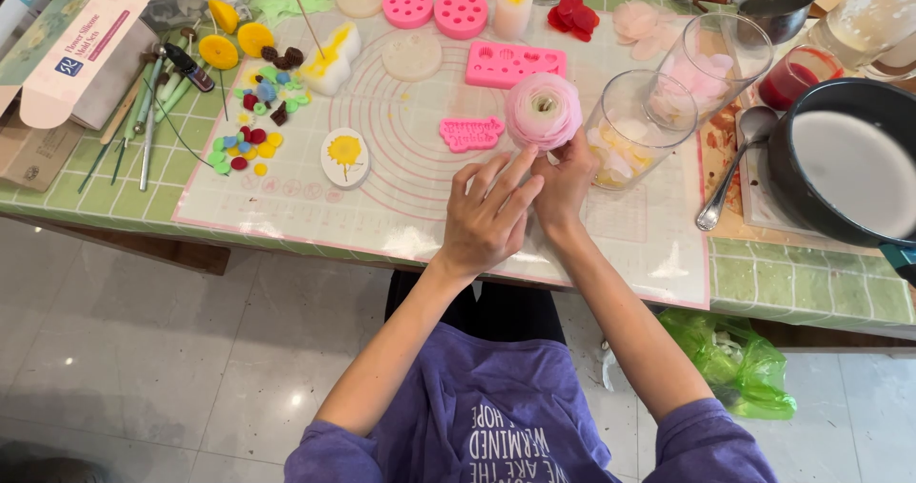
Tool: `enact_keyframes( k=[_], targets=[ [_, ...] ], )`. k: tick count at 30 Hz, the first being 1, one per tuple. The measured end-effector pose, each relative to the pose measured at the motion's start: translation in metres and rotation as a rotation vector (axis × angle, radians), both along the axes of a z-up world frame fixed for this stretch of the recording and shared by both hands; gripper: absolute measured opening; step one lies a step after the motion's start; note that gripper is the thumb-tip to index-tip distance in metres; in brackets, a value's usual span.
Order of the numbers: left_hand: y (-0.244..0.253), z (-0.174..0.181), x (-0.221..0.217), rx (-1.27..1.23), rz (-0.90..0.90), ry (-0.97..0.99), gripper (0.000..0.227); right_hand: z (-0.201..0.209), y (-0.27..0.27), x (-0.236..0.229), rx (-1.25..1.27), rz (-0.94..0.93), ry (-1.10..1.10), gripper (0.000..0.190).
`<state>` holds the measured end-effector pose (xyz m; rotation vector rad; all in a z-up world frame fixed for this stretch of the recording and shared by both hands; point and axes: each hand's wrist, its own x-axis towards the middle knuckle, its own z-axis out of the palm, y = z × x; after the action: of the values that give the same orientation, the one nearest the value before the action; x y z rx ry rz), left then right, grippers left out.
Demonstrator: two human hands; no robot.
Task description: Assembling a wax flower by attaching a stem and then melting wax scraps in a pot on a hot plate.
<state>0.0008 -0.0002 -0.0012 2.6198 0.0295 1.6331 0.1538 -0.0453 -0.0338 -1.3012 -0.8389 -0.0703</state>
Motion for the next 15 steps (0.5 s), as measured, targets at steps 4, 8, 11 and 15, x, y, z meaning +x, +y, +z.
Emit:
enact_keyframes(
  k=[4, 8, 11, 15],
  targets=[
    [0.0007, 0.0013, 0.0005, 0.002, 0.0, -0.005, 0.034, 0.0018, -0.0006, -0.0011, 0.001, 0.011, 0.01, 0.035],
    [0.0028, 0.0031, 0.0004, -0.001, -0.018, -0.001, 0.034, 0.005, 0.0, -0.003, 0.016, 0.033, 0.027, 0.037],
    [0.0025, 0.0026, 0.0009, -0.008, -0.031, -0.005, 0.034, 0.0035, 0.0004, -0.0018, 0.015, 0.032, 0.039, 0.036],
    [0.0022, 0.0011, 0.0015, -0.013, -0.044, -0.01, 0.034, -0.0012, -0.0002, 0.0011, 0.005, 0.039, 0.057, 0.038]
  ],
)
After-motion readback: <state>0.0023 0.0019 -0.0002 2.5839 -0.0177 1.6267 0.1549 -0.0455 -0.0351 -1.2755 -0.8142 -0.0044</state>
